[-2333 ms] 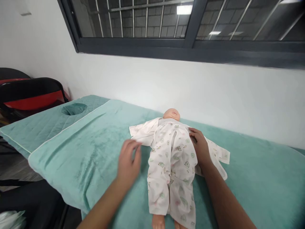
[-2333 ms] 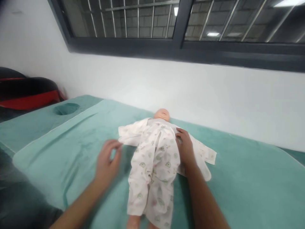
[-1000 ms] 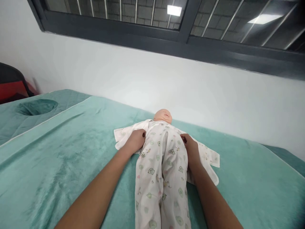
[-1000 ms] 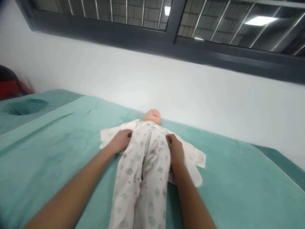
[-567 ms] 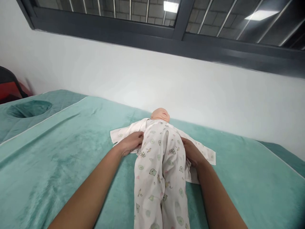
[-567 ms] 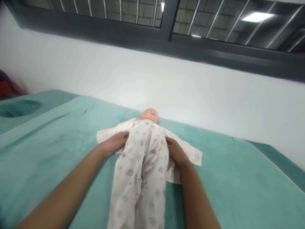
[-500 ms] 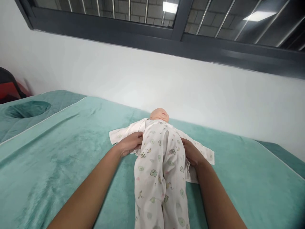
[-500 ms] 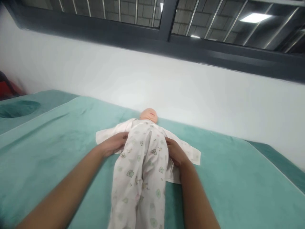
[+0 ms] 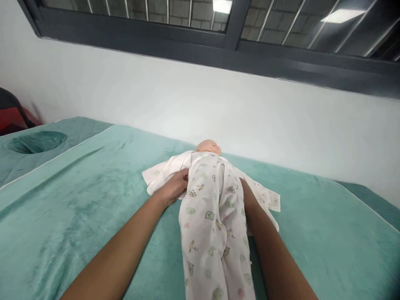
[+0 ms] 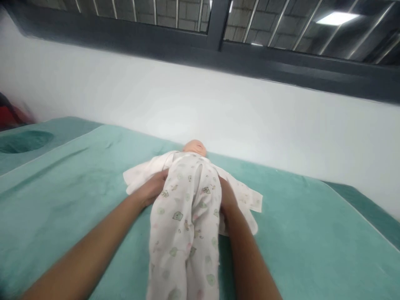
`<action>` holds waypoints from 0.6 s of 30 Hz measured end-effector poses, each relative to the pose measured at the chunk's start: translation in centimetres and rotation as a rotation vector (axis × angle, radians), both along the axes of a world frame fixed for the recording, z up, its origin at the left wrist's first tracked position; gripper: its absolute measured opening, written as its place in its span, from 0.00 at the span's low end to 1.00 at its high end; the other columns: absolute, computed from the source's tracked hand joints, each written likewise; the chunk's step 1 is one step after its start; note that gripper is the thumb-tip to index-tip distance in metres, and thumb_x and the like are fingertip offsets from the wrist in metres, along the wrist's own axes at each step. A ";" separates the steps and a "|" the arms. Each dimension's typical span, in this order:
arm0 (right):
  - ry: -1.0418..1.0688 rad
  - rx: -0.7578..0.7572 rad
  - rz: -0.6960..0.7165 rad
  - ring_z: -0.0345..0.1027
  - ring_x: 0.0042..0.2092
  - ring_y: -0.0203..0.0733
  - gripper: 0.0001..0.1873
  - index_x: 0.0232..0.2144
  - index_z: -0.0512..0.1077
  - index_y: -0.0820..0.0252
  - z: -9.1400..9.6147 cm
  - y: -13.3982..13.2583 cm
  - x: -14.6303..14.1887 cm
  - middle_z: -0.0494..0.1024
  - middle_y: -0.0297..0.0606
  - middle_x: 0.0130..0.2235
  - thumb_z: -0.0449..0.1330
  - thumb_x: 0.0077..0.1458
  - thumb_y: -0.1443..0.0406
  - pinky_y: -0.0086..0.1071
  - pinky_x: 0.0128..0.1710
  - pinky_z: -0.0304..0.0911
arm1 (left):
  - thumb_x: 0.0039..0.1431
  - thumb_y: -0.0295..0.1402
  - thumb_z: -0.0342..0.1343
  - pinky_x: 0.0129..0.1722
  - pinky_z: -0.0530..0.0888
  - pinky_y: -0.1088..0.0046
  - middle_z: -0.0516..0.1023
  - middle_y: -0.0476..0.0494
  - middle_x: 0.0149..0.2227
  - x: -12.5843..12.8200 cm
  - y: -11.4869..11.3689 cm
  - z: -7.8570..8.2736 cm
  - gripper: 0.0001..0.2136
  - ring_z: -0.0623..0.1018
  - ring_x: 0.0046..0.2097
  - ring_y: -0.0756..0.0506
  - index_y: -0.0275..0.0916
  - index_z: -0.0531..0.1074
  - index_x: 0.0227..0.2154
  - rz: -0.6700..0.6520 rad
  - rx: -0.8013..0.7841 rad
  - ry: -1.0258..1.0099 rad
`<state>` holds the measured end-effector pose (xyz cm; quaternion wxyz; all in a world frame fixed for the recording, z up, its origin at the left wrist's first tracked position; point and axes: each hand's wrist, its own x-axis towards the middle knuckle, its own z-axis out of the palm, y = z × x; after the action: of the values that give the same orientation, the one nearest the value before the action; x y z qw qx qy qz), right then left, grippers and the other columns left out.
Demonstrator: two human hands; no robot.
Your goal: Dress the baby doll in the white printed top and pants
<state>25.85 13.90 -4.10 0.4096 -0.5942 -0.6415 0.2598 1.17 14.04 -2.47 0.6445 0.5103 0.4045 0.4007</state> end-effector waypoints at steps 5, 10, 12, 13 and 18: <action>-0.156 0.000 -0.102 0.70 0.51 0.60 0.14 0.37 0.79 0.54 -0.8 0.7 0.0 0.81 0.44 0.44 0.59 0.47 0.59 0.52 0.52 0.61 | 0.48 0.32 0.62 0.43 0.73 0.64 0.81 0.42 0.34 -0.1 -0.6 1.5 0.13 0.78 0.42 0.40 0.35 0.77 0.39 0.036 0.016 0.052; 0.228 -0.152 0.177 0.73 0.46 0.52 0.16 0.41 0.78 0.54 0.3 -0.1 0.6 0.82 0.38 0.42 0.60 0.49 0.59 0.44 0.48 0.67 | 0.51 0.35 0.60 0.45 0.72 0.63 0.82 0.43 0.36 0.0 -0.9 2.4 0.11 0.77 0.44 0.39 0.38 0.77 0.37 0.107 -0.002 0.110; 0.386 -0.265 0.265 0.75 0.43 0.50 0.17 0.42 0.78 0.56 0.6 -0.4 1.0 0.83 0.37 0.39 0.62 0.48 0.59 0.42 0.43 0.69 | 0.52 0.37 0.60 0.46 0.72 0.63 0.82 0.42 0.37 0.0 -0.9 2.5 0.11 0.77 0.44 0.39 0.37 0.78 0.37 0.133 -0.011 0.122; 0.441 -0.310 0.290 0.75 0.42 0.49 0.18 0.42 0.78 0.56 0.7 -0.6 1.2 0.83 0.38 0.38 0.63 0.48 0.60 0.41 0.42 0.70 | 0.52 0.37 0.60 0.46 0.72 0.63 0.82 0.42 0.38 0.0 -0.9 2.5 0.11 0.77 0.44 0.39 0.37 0.78 0.37 0.142 -0.010 0.121; 0.413 -0.398 0.325 0.76 0.40 0.50 0.17 0.39 0.79 0.57 0.8 -0.7 1.5 0.83 0.38 0.35 0.65 0.44 0.60 0.43 0.40 0.71 | 0.51 0.37 0.61 0.45 0.73 0.63 0.82 0.42 0.35 0.0 -0.9 2.2 0.13 0.79 0.41 0.39 0.36 0.78 0.39 0.114 -0.035 0.041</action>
<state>27.34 13.21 -3.27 0.3602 -0.4873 -0.5678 0.5571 1.14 13.16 -0.24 0.6211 0.4830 0.4531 0.4192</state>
